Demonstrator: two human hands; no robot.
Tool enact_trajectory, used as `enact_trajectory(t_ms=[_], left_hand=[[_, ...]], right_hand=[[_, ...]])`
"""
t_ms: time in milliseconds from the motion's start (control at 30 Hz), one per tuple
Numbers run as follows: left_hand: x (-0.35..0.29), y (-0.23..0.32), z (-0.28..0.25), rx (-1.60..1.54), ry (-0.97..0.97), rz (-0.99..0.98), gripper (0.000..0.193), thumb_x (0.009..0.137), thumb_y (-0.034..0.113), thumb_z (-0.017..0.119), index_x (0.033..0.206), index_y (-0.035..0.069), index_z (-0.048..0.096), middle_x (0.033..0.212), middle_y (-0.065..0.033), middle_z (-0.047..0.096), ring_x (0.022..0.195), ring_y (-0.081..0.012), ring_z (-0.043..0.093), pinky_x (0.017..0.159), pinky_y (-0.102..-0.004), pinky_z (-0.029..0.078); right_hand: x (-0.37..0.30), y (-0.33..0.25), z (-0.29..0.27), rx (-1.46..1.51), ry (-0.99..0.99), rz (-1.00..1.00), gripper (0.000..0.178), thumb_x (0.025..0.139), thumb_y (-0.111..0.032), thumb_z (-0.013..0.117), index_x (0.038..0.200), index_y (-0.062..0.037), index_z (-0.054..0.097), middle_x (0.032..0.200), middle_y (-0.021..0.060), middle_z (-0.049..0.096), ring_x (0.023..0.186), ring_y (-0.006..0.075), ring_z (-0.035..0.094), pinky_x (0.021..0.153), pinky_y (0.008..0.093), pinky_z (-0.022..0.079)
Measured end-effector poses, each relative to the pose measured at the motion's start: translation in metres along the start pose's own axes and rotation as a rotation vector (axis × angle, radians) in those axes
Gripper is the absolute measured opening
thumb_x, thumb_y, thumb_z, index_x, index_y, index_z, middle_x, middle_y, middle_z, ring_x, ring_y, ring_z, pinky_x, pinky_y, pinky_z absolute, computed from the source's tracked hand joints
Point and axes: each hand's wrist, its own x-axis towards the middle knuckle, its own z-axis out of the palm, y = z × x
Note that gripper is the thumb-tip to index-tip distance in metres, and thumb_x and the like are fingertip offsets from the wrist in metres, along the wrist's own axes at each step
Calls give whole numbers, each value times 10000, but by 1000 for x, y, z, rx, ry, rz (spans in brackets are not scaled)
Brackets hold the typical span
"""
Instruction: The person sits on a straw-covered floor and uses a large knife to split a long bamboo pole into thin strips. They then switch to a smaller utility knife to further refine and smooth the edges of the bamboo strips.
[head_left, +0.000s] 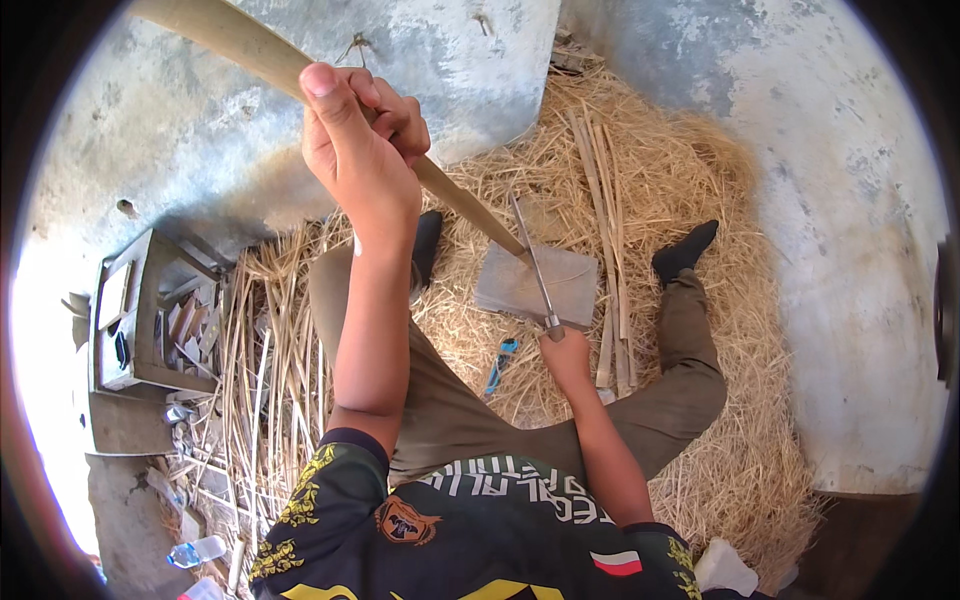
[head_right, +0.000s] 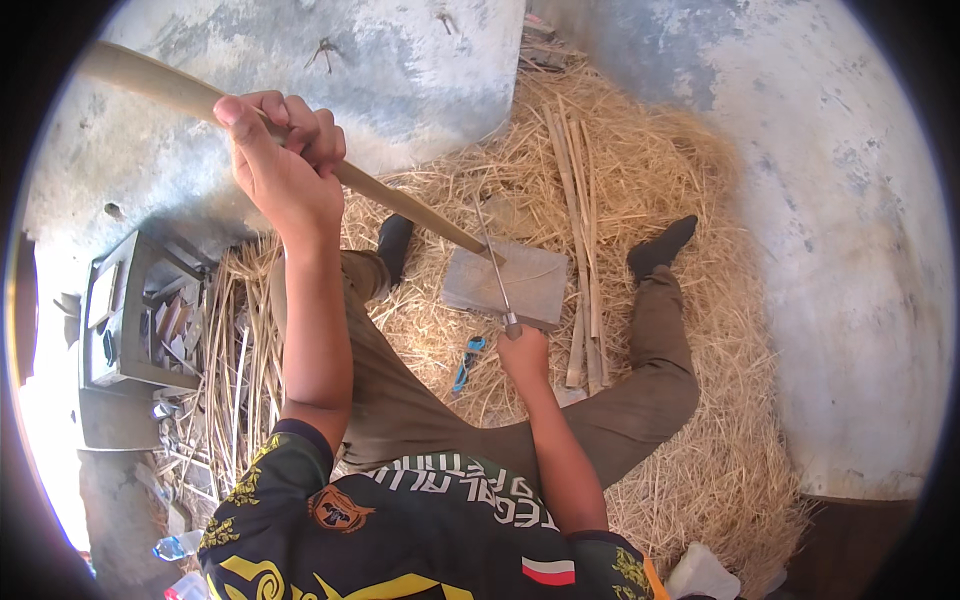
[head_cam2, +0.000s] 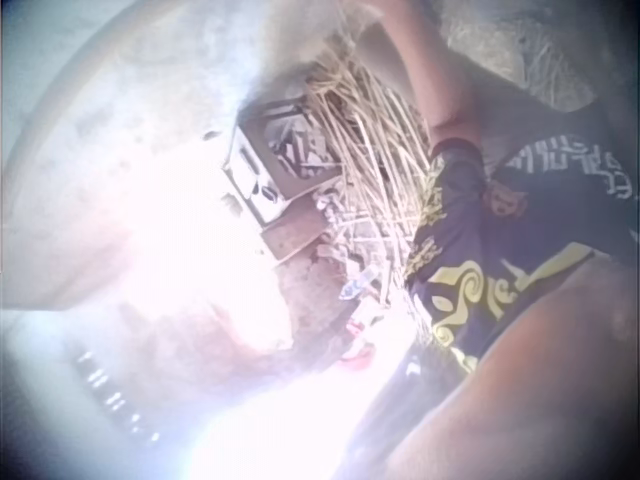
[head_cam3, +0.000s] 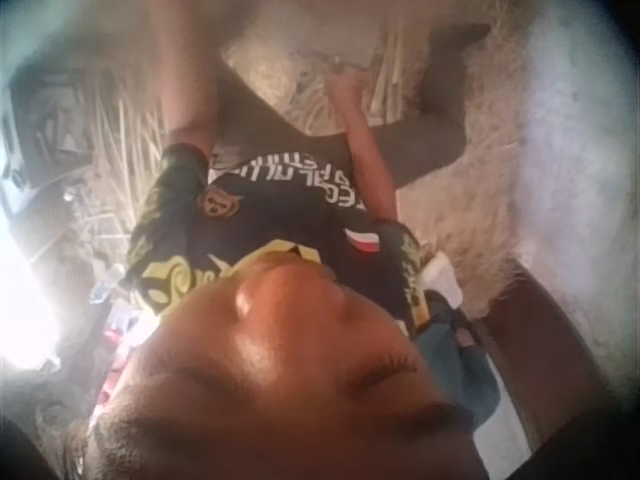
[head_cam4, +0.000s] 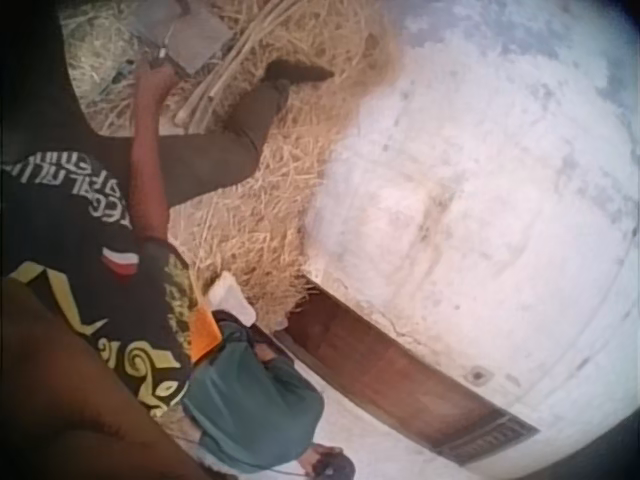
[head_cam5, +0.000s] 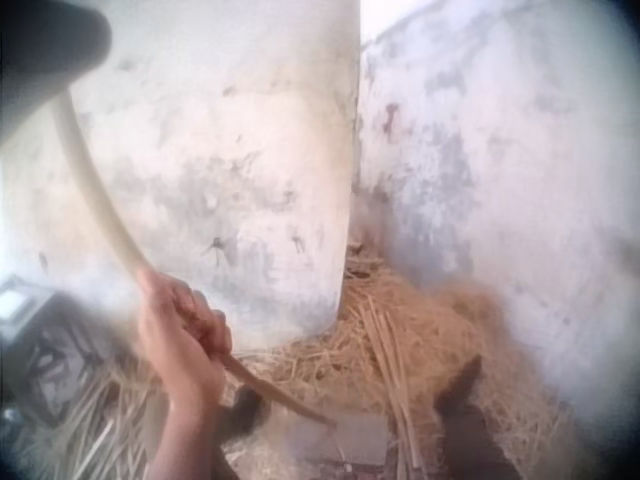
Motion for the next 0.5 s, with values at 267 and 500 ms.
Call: enact_trajectory(t_ms=[267, 500], left_hand=[[-10, 2, 10, 28, -18, 27, 590, 1023, 640, 519, 876, 78, 415, 608, 12, 300, 476, -86, 217, 456, -277, 193], [-11, 1, 16, 52, -16, 27, 578, 1026, 628, 525, 874, 80, 423, 612, 14, 310, 478, -87, 230, 454, -271, 194]], right_hand=[[-23, -56, -49, 390, 87, -110, 297, 895, -252, 744, 865, 38, 686, 617, 66, 604, 589, 141, 550, 595, 349, 458], [5, 1, 5, 260, 121, -177, 268, 890, -232, 726, 854, 31, 683, 652, 133, 652, 622, 264, 634, 631, 392, 493]])
